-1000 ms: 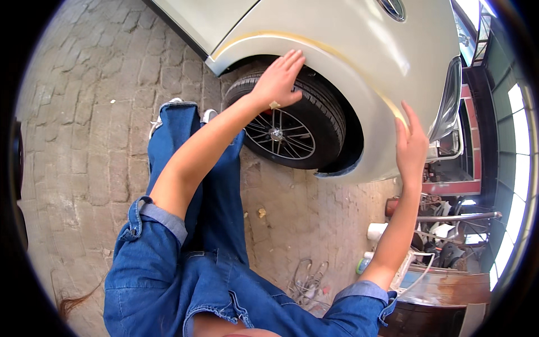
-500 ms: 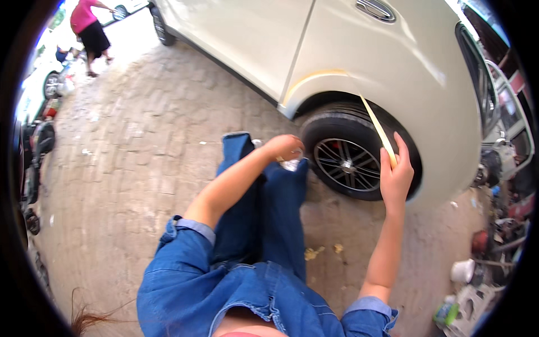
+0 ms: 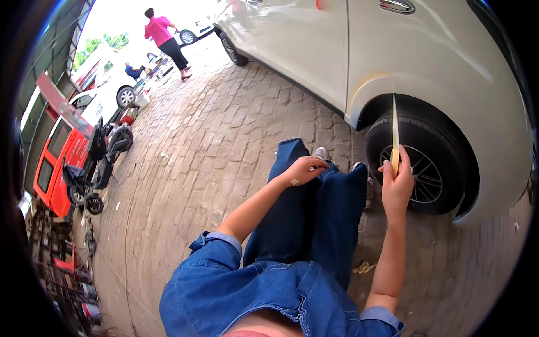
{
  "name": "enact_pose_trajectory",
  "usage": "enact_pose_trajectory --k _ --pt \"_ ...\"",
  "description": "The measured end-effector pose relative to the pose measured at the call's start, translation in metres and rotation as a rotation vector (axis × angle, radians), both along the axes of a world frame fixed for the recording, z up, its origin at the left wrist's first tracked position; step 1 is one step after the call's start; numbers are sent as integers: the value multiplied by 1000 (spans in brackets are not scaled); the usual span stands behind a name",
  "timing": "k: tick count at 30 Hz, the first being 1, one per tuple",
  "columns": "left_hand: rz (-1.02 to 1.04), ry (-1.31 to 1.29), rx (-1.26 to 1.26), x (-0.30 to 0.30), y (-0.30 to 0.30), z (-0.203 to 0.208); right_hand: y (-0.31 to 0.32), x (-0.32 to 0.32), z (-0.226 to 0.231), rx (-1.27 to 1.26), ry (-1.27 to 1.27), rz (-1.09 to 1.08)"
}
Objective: The person applies masking tape to the front fender of a white car. They carefully smooth the tape along the curved edge of the wheel arch, ensuring it adheres tightly to the surface. The person uses both hands to unroll and press the tape, working methodically around the vehicle's body panel.
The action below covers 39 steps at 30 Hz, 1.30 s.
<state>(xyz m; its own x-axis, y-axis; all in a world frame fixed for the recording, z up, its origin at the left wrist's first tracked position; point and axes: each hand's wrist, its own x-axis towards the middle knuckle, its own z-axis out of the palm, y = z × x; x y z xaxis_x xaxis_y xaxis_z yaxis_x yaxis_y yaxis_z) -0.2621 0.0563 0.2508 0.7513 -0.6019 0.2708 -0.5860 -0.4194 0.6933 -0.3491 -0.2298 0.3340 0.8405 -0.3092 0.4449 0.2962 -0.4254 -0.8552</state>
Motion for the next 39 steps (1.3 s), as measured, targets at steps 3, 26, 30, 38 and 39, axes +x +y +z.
enact_pose_trajectory --k 3,26,30,38,39 --pt "60 -71 69 -26 16 6 4 -5 -8 -1 35 32" --pt "-152 726 -497 -71 -65 41 54 -21 -38 110 1 208" --pt "-67 1116 -719 -50 -82 47 72 -23 -31 -123 -26 179" --pt "-237 1078 -725 8 -84 38 47 -14 9 -394 -106 248" --pt "-222 1049 -694 18 -83 33 38 -12 21 -386 -124 249"
